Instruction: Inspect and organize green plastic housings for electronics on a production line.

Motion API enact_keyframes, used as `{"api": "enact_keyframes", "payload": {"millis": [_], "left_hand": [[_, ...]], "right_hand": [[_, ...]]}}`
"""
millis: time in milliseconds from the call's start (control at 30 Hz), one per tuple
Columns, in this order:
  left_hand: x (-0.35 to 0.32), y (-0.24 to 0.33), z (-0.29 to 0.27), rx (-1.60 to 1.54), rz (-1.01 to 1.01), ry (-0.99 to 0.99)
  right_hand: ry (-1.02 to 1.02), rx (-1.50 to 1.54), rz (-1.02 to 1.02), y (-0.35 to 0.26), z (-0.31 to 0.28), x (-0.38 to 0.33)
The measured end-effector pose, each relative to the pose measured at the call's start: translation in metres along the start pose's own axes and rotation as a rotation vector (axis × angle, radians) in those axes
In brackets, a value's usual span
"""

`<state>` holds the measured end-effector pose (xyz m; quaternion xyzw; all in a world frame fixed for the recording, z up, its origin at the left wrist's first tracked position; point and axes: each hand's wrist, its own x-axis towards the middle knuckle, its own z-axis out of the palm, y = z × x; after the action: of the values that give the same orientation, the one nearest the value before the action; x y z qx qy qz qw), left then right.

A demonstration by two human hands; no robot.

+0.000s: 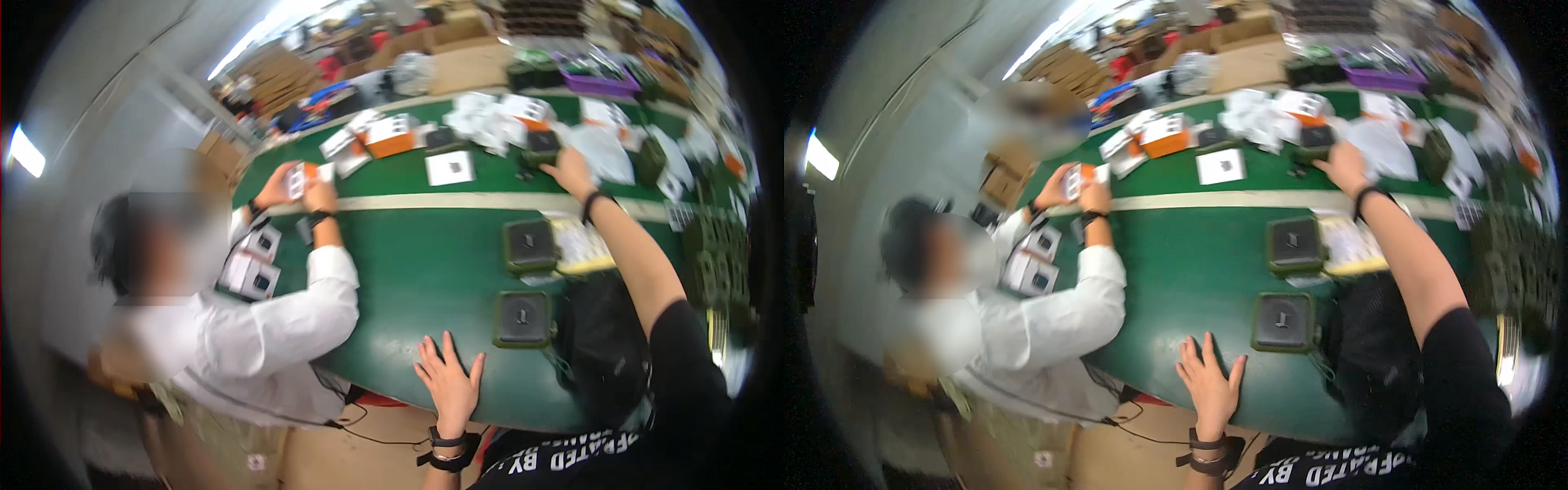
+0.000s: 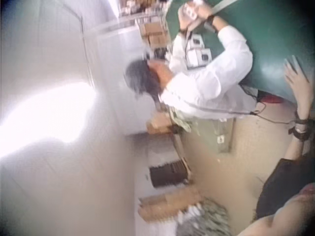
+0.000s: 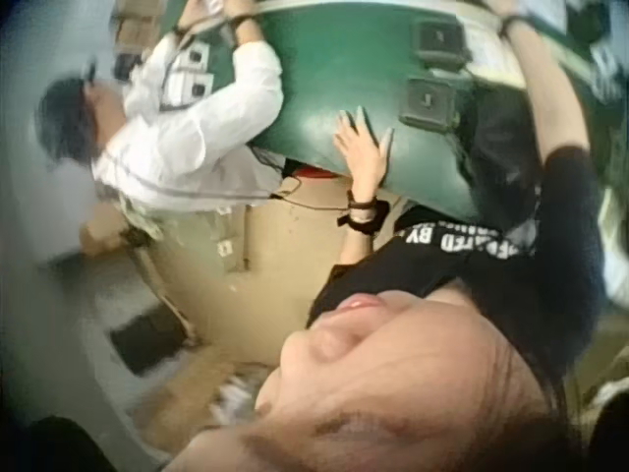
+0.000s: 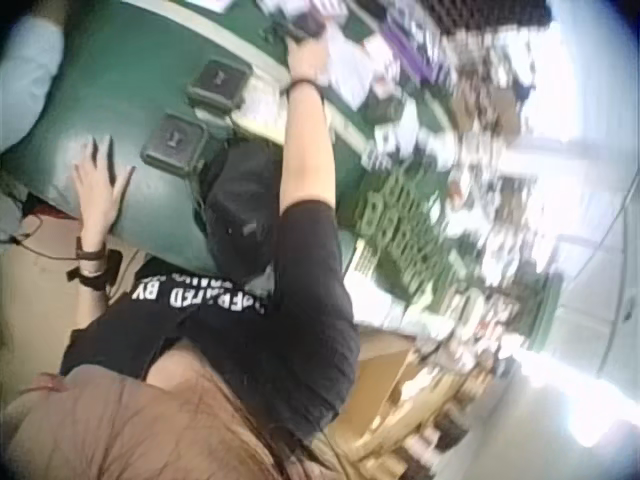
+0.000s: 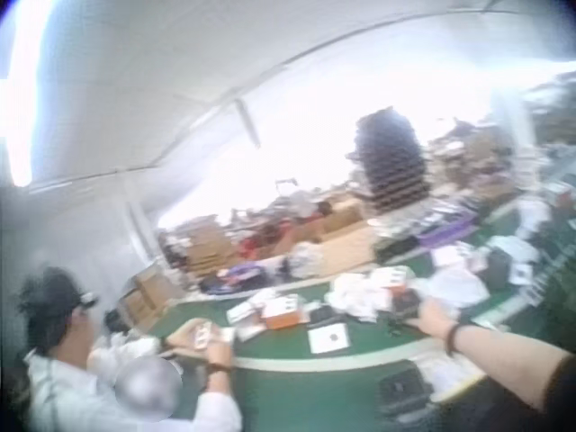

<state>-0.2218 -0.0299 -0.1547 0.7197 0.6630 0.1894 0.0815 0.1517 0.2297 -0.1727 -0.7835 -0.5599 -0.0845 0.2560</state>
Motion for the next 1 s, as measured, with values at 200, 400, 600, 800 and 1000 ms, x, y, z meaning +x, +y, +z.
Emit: {"api": "enact_keyframes", "payload": {"millis": [200, 400, 600, 800, 1000], "left_hand": [[-0.004, -0.011, -0.004, -0.055, -0.019, 0.081], [-0.011, -0.017, -0.001, -0.066, 0.024, 0.139], [0.007, 0.012, -0.044, -0.554, 0.025, 0.204], [0.026, 0.138, -0.112, -0.912, 0.871, -0.011], [0.012, 0.215, -0.13, -1.226, 1.089, -0.846]], "right_hand": [[-0.231, 0.195, -0.011, 0.037, -0.017, 0.02], [-0.243, 0.536, 0.286, 0.032, -0.108, 0.049], [0.056, 0.548, -0.201, -0.036, -0.254, -0.055], [0.154, 1.013, -0.087, -0.074, -0.353, -0.184], [0.589, 1.349, -0.081, -0.048, -0.372, -0.243]]}}
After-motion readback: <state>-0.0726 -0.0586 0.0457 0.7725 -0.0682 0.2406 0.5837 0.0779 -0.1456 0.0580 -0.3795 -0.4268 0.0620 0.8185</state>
